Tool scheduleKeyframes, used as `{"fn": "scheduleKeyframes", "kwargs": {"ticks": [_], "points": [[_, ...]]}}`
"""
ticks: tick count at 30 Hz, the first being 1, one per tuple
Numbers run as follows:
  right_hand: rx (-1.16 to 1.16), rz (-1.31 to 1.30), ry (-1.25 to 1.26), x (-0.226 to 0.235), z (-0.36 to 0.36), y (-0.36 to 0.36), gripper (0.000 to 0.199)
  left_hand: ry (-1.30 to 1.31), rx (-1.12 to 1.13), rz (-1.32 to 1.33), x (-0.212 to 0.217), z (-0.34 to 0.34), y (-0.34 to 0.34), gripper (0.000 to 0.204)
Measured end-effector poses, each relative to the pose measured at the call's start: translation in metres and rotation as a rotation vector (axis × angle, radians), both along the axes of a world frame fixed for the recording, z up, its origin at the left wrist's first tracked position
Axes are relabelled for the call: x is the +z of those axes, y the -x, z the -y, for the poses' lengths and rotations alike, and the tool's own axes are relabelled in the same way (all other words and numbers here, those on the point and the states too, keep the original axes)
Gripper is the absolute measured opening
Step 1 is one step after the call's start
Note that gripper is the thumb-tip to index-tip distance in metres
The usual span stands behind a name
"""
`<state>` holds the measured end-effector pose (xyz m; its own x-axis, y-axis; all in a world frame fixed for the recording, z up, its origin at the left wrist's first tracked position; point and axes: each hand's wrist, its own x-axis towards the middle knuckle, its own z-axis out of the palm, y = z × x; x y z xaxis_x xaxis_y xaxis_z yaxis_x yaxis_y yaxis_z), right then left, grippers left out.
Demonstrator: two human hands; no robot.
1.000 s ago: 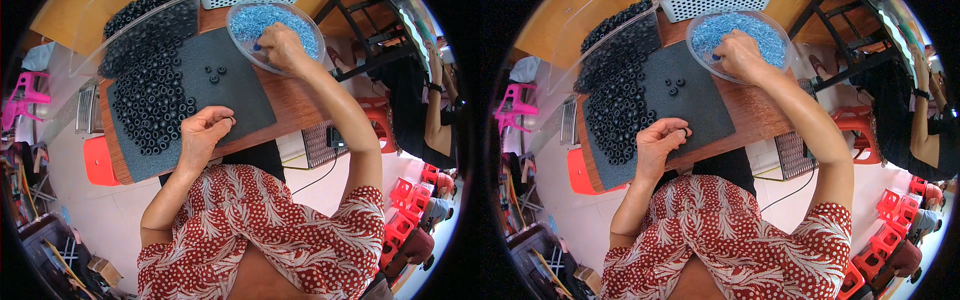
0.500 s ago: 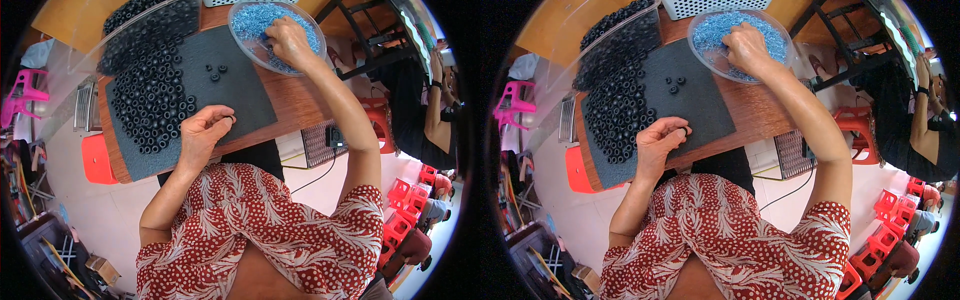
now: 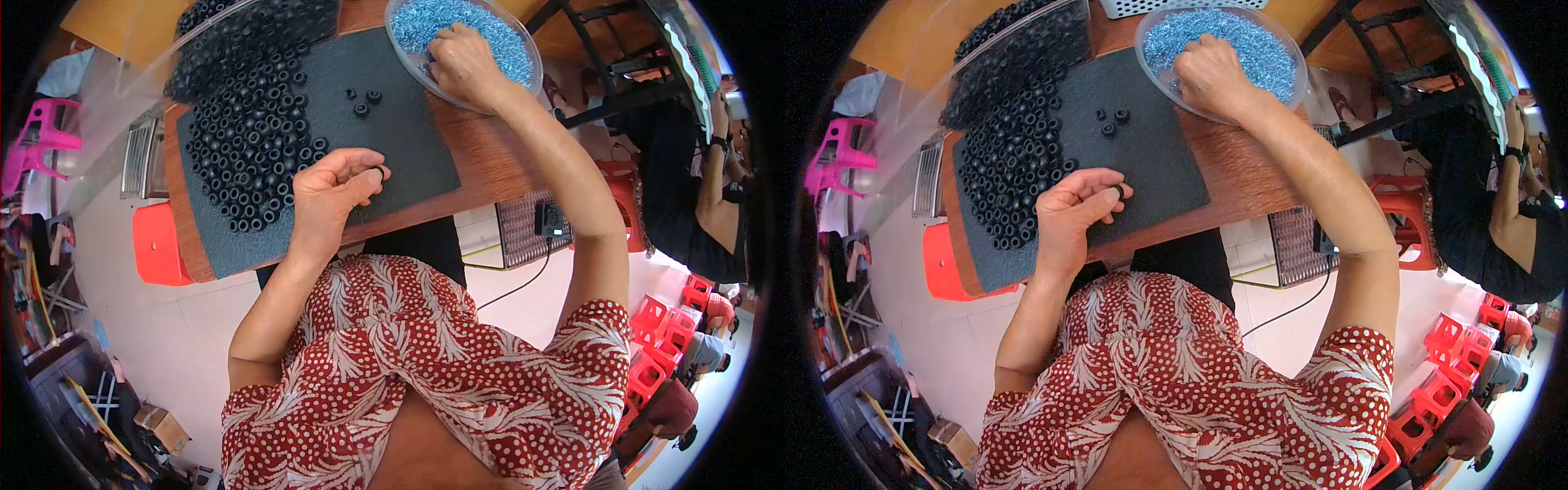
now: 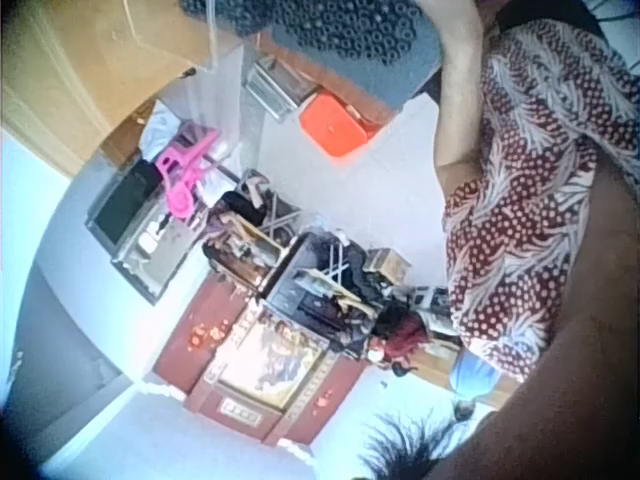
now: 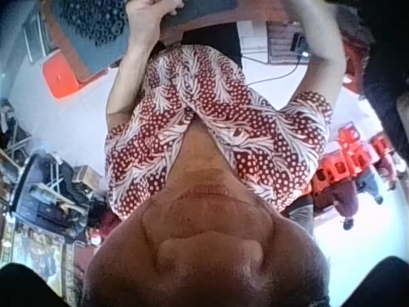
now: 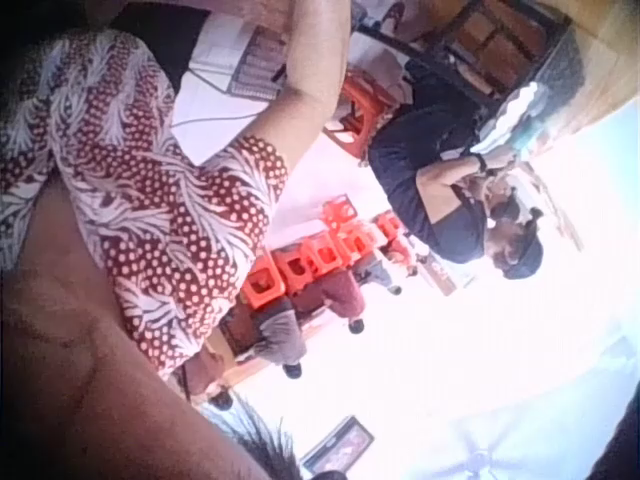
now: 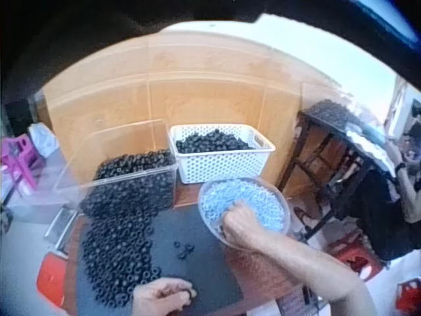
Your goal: The person assembles components by picking small blue pins from a bowl and inserting them into black rubber rings by hand.
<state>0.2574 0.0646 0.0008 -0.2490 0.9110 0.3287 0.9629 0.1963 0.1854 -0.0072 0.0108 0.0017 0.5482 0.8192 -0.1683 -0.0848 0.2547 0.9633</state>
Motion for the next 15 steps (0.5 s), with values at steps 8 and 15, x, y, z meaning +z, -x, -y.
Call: {"fn": "scheduleKeyframes", "kwargs": {"ticks": [8,15], "points": [[0.101,-0.115,0.047,-0.001,-0.001,-0.004,0.012,0.068,-0.001,0.062,0.000,-0.005,0.002,0.018],[0.072,-0.165,0.064,-0.004,-0.006,-0.006,0.015,0.128,0.028,0.126,-0.001,-0.008,-0.002,0.018]]}}
